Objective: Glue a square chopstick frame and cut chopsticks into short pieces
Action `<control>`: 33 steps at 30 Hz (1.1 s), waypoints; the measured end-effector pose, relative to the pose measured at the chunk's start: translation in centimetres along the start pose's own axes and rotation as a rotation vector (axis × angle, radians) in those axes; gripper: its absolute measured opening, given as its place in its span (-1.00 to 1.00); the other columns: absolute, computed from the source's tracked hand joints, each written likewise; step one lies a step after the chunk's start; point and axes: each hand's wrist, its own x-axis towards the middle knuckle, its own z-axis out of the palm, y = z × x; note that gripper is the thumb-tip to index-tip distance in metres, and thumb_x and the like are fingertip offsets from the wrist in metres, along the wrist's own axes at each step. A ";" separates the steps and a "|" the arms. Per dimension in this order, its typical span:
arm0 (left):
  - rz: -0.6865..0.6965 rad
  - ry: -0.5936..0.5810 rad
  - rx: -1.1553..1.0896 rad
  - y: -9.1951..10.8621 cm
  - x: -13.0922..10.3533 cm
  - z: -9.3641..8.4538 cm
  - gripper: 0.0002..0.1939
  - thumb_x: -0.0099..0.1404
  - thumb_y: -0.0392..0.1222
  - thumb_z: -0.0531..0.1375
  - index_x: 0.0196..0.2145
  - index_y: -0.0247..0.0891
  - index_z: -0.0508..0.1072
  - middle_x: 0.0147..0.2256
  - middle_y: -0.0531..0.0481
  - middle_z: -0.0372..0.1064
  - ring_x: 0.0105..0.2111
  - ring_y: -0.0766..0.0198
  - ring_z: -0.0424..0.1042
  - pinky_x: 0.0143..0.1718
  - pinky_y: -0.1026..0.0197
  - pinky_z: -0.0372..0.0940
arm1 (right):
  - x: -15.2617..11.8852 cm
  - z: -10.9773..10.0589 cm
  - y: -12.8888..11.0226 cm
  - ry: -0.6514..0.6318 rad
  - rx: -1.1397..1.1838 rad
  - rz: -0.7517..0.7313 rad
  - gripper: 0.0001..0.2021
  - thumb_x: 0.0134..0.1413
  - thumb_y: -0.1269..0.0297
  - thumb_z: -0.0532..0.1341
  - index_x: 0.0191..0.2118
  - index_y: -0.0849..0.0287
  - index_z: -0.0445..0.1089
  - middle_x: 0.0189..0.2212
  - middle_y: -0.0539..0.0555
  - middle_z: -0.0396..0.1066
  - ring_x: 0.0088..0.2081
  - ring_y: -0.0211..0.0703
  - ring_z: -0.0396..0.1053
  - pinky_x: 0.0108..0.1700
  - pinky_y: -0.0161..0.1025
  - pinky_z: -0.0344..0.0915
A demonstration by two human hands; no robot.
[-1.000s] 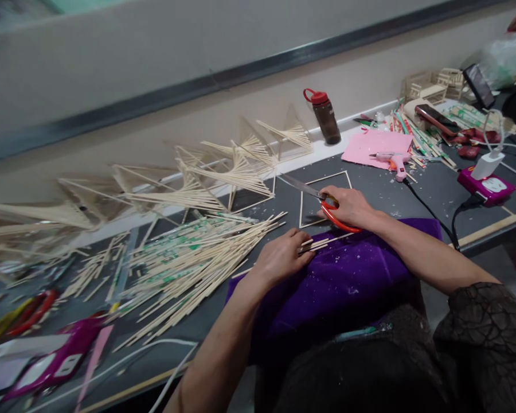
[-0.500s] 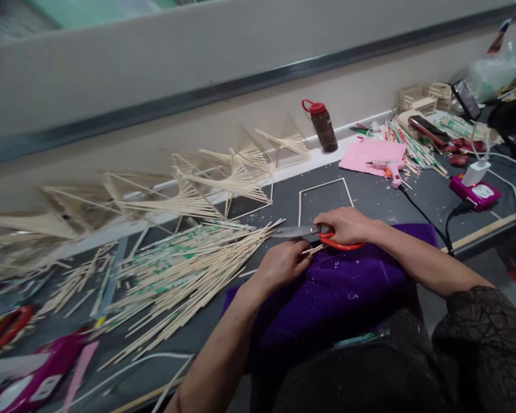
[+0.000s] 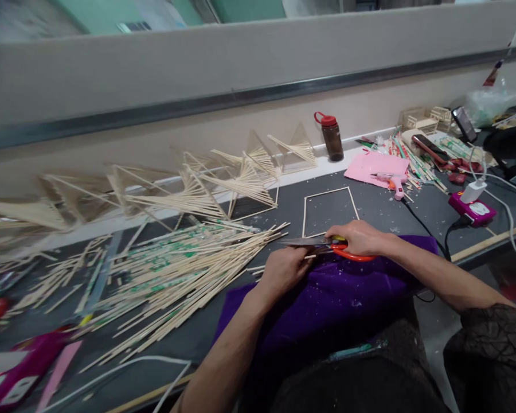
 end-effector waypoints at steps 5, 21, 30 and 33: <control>0.048 0.092 -0.122 -1.0 -0.1 0.1 -0.69 0.34 -0.13 0.03 -0.09 -0.21 0.49 -0.09 -0.16 0.48 -0.11 0.12 0.46 -0.15 0.18 0.28 | -0.6 -0.6 0.3 0.003 0.014 0.005 -0.65 0.08 0.32 0.16 0.03 0.07 0.36 -0.22 0.07 0.53 -0.27 -0.14 0.45 -0.25 -0.28 0.22; -0.255 0.710 -0.559 -5.4 -1.1 -4.1 -0.68 0.37 -0.03 -0.06 -0.25 -0.22 0.42 -0.49 0.04 0.40 -0.45 0.32 0.36 -0.35 0.31 0.24 | -4.5 -1.6 0.3 -0.082 -0.135 -0.135 -0.64 0.09 0.14 0.21 0.03 0.05 0.37 -0.14 0.10 0.50 -0.22 -0.09 0.44 -0.23 -0.23 0.24; -0.345 0.667 -0.233 -3.1 -5.0 -4.4 -0.74 0.28 0.05 0.11 -0.19 -0.12 0.45 -0.41 0.07 0.45 -0.40 0.26 0.41 -0.37 0.28 0.19 | -4.7 -1.5 2.3 0.275 -0.210 0.153 -0.58 0.10 0.20 0.18 0.10 0.11 0.30 -0.13 0.15 0.45 -0.19 -0.04 0.39 -0.18 -0.20 0.26; -0.336 0.403 -0.067 -1.7 -7.6 -1.9 -0.72 0.30 0.04 0.10 -0.17 -0.09 0.49 -0.31 0.02 0.50 -0.37 0.20 0.44 -0.42 0.25 0.15 | -6.9 0.2 2.9 0.303 -0.378 0.239 -0.60 0.15 0.21 0.11 0.11 0.14 0.30 -0.13 0.21 0.42 -0.16 0.02 0.37 -0.19 -0.18 0.24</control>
